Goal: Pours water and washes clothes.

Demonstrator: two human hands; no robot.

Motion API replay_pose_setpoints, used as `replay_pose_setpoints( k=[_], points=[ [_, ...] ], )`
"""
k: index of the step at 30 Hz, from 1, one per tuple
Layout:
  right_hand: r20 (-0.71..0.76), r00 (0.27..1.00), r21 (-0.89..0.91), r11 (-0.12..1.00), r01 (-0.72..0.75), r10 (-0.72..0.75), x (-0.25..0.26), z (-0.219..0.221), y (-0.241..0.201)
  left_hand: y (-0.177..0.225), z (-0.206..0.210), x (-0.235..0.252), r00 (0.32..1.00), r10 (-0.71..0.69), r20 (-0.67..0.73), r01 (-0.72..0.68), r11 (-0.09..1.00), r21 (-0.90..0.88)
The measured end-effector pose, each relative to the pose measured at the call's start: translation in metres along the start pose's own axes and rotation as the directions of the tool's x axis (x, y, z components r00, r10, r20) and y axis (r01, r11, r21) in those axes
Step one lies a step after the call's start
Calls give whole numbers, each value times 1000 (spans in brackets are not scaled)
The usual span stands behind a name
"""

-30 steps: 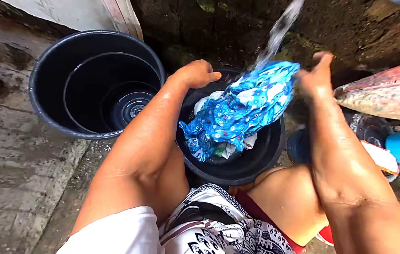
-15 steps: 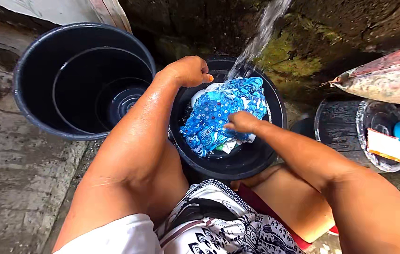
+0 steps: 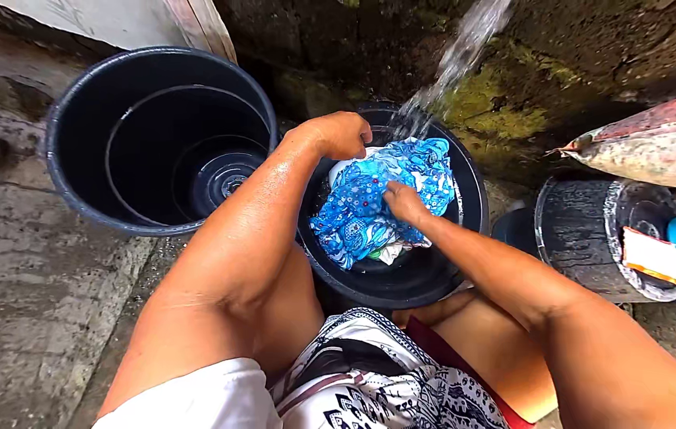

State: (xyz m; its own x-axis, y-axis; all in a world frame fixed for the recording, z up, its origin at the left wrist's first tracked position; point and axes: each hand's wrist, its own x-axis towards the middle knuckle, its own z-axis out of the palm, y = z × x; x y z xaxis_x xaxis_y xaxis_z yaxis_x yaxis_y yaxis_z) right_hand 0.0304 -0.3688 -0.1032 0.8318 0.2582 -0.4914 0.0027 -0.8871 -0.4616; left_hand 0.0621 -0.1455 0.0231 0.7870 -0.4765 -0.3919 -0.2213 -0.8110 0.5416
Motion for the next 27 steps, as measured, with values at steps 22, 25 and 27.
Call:
replay_pose_setpoints(
  k=[22,25,27],
  points=[
    [-467,869,-176,980,91,-165,-64,-150,-5,35,-23,-64,354,148,-924,-896,337,-289],
    [-439,898,-136,990,-30,-33,-48,-136,33,1,-41,-75,170,-132,-977,-945,258,-199],
    [-442,896,-71,995,-67,29,-47,-142,46,-25,-47,-76,115,-374,-920,-950,229,-211]
  ],
)
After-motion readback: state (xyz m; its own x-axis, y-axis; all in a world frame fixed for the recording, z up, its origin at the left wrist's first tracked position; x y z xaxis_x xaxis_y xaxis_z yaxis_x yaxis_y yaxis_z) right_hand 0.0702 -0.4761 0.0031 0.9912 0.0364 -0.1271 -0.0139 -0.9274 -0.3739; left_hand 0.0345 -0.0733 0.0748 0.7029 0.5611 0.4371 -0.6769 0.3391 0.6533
